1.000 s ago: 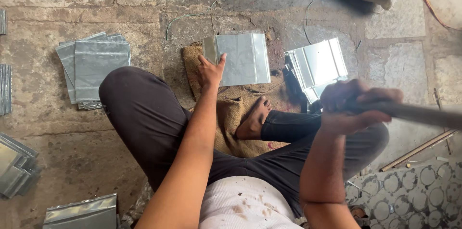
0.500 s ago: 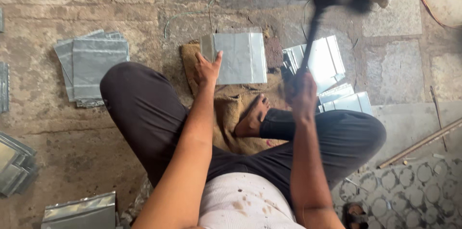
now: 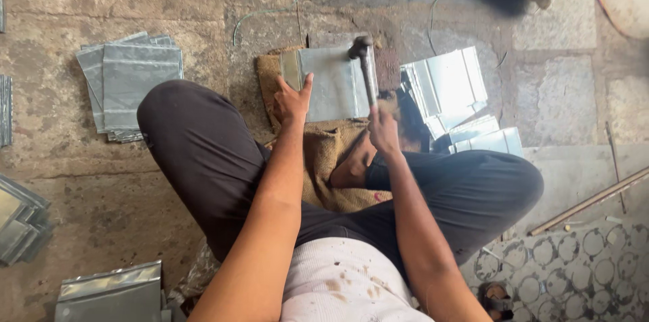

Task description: The person sits on the floor and uses a hammer to repeatedly strike a rectangular metal sheet placed on a cloth. The person holds the sheet steady with one hand while striking it with the other, occasionally adjusting the sheet's position.

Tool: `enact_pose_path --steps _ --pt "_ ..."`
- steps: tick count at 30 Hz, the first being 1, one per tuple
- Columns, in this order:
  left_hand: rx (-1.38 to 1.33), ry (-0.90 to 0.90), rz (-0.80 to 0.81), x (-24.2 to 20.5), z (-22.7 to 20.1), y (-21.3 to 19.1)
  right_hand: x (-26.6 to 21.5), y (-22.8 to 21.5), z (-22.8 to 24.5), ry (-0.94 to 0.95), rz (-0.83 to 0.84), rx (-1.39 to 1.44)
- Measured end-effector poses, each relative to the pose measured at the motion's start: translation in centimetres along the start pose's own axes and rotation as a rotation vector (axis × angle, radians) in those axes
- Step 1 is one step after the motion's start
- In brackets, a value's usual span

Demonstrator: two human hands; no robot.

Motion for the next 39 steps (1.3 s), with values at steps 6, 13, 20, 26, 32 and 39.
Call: enact_pose_path --steps 6,13,20,26,32,39 --pt "-0.165 -0.11 0.211 0.7 0.4 0.4 -0.6 -1.9 4.6 -0.066 -0.049 0.389" --pt "-0.076 0.004 -0.029 2.3 -0.2 1.2 3.1 0.1 0.6 0.074 0.093 -0.218" --pt "-0.118 -0.101 0.123 0.6 -0.6 -2.2 1.0 0.6 -2.0 -0.099 -0.096 0.013" --pt "-0.126 -0.008 -0.156 3.2 -2.4 -4.1 3.0 -1.6 0.8 0.022 0.028 -0.165" --pt "-0.133 -0.11 0.056 4.7 -3.7 -4.4 0.3 0.3 -1.4 -0.183 -0.036 -0.057" --pt "-0.099 -0.094 -0.007 5.9 -4.6 -5.1 0.9 -2.3 0.8 -0.036 -0.039 0.132"
Point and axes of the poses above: each hand's wrist, its own x-axis towards the middle knuckle, its own y-axis out of the palm, z = x × y, the point moved 4 cm from there along x, towards the middle knuckle, and after that the axes turned 10 degrees about x, right-handed, at the moved point
